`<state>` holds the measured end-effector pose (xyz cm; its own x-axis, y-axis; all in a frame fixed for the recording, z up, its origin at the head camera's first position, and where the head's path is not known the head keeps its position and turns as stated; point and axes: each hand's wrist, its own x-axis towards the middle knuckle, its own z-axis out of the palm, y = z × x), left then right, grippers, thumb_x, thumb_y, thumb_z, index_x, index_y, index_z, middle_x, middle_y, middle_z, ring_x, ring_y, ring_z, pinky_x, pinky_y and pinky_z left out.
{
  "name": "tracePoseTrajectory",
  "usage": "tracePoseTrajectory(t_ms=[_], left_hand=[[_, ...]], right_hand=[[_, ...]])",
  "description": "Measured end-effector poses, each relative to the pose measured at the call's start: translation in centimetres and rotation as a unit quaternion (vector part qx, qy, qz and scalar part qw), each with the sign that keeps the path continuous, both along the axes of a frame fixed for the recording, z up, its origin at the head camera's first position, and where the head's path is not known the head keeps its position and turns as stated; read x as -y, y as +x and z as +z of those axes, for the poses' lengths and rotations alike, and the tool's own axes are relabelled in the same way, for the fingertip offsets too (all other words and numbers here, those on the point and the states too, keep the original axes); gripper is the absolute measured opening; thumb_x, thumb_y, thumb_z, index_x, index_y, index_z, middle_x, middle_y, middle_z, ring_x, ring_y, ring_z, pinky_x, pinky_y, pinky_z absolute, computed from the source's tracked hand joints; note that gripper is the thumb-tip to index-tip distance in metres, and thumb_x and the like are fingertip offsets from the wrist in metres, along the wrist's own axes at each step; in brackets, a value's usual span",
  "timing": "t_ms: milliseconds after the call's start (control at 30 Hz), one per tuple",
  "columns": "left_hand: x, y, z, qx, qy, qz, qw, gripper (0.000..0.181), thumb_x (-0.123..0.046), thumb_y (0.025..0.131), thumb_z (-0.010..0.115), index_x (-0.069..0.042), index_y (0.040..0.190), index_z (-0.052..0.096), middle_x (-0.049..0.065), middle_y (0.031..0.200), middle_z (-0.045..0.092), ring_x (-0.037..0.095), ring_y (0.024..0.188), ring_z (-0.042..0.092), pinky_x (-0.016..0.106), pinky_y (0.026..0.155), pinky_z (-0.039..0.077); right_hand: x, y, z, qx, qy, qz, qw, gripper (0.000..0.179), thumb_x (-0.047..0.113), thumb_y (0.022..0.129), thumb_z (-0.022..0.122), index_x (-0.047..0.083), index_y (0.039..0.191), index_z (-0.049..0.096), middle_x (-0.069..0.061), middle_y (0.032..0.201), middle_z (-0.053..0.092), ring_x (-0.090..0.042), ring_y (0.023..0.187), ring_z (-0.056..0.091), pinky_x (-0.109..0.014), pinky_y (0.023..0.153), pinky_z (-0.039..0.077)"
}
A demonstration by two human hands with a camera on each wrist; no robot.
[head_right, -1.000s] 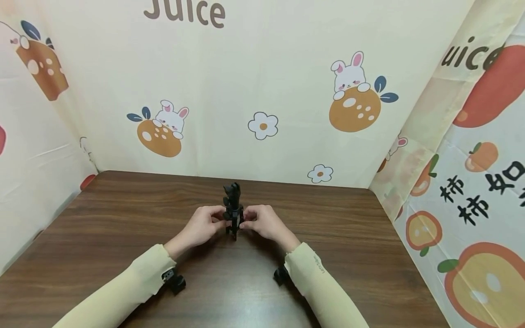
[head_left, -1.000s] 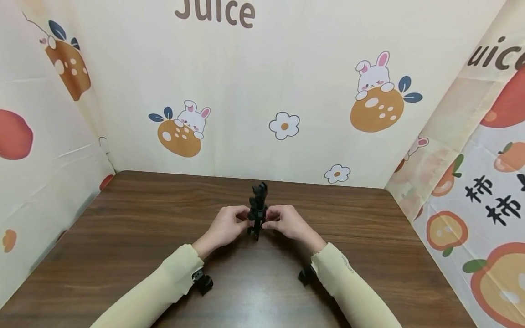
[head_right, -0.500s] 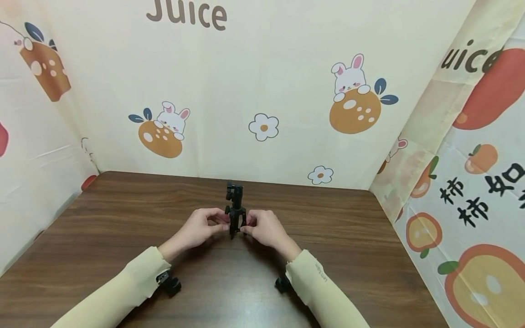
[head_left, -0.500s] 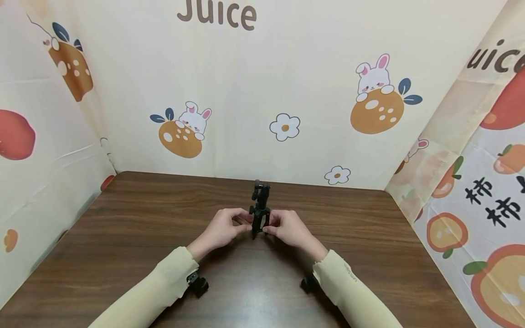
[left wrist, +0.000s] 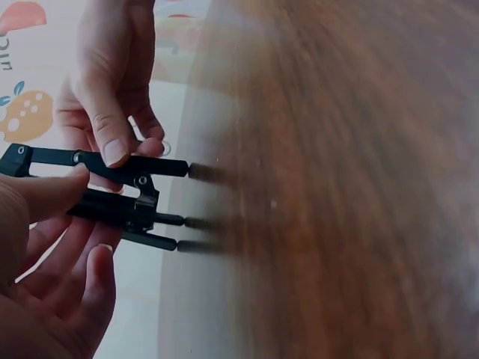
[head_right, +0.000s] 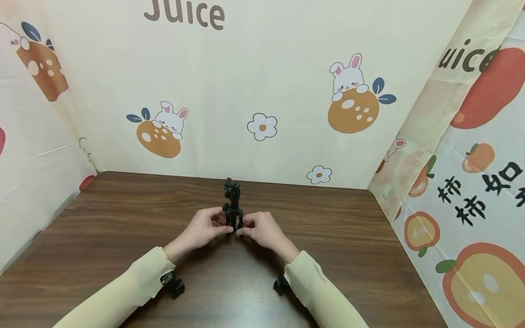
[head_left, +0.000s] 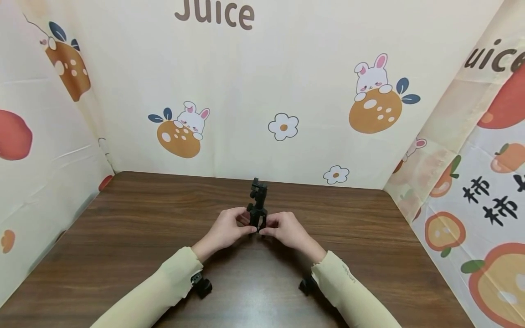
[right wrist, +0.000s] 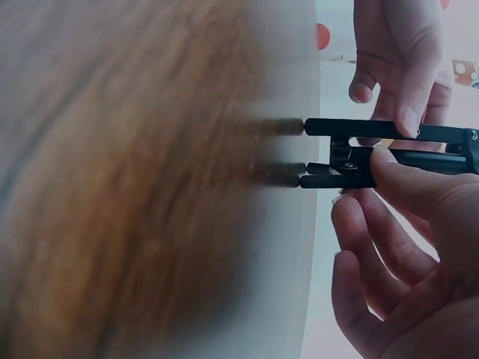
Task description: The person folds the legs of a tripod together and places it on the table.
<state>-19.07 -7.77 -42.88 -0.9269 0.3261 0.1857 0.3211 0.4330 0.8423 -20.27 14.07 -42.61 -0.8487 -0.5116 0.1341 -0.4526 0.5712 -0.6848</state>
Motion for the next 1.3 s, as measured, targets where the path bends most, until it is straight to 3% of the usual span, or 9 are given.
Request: tracePoseTrajectory(t_ms=[167, 433, 833, 1300], left_hand=[[-0.2, -0.1, -0.1, -0.017, -0.003, 0.011, 0.9998, 0.017, -0.006, 0.083, 0.081, -0.011, 0.096, 0.071, -0.001, 0.091, 0.070, 0.012, 0.084, 0.066, 0.036, 0.075, 0.054], [-0.2, -0.2, 0.1, -0.029, -0.009, 0.002, 0.9995, 0.014, -0.003, 0.083, 0.079, -0.009, 0.092, 0.070, 0.000, 0.088, 0.070, 0.012, 0.080, 0.066, 0.033, 0.071, 0.054], [-0.2, -0.2, 0.3, -0.036, -0.037, 0.001, 0.9987, 0.015, -0.005, 0.081, 0.081, -0.010, 0.086, 0.068, -0.004, 0.075, 0.067, 0.008, 0.067, 0.062, 0.029, 0.061, 0.051], [0.0, -0.1, 0.9, -0.032, -0.050, -0.009, 0.9982, 0.014, -0.006, 0.083, 0.080, -0.011, 0.087, 0.068, -0.005, 0.074, 0.067, 0.007, 0.065, 0.062, 0.030, 0.062, 0.051]], right_hand=[[0.1, -0.2, 0.0, -0.002, -0.003, 0.016, 0.9999, 0.010, 0.014, 0.082, 0.083, 0.017, 0.080, 0.074, 0.013, 0.071, 0.069, -0.002, 0.066, 0.059, -0.024, 0.060, 0.048], [0.1, -0.5, -0.1, -0.038, 0.002, 0.033, 0.9987, 0.012, 0.012, 0.080, 0.084, 0.016, 0.079, 0.072, 0.011, 0.077, 0.070, -0.003, 0.071, 0.060, -0.025, 0.066, 0.050], [0.2, -0.8, -0.5, -0.071, -0.008, 0.045, 0.9964, 0.014, 0.011, 0.075, 0.086, 0.014, 0.078, 0.072, 0.009, 0.076, 0.068, -0.003, 0.071, 0.061, -0.024, 0.064, 0.050], [0.6, -1.7, -0.1, -0.057, 0.016, 0.002, 0.9983, 0.026, 0.017, 0.066, 0.092, 0.018, 0.077, 0.068, 0.007, 0.079, 0.067, -0.003, 0.072, 0.062, -0.026, 0.067, 0.051]])
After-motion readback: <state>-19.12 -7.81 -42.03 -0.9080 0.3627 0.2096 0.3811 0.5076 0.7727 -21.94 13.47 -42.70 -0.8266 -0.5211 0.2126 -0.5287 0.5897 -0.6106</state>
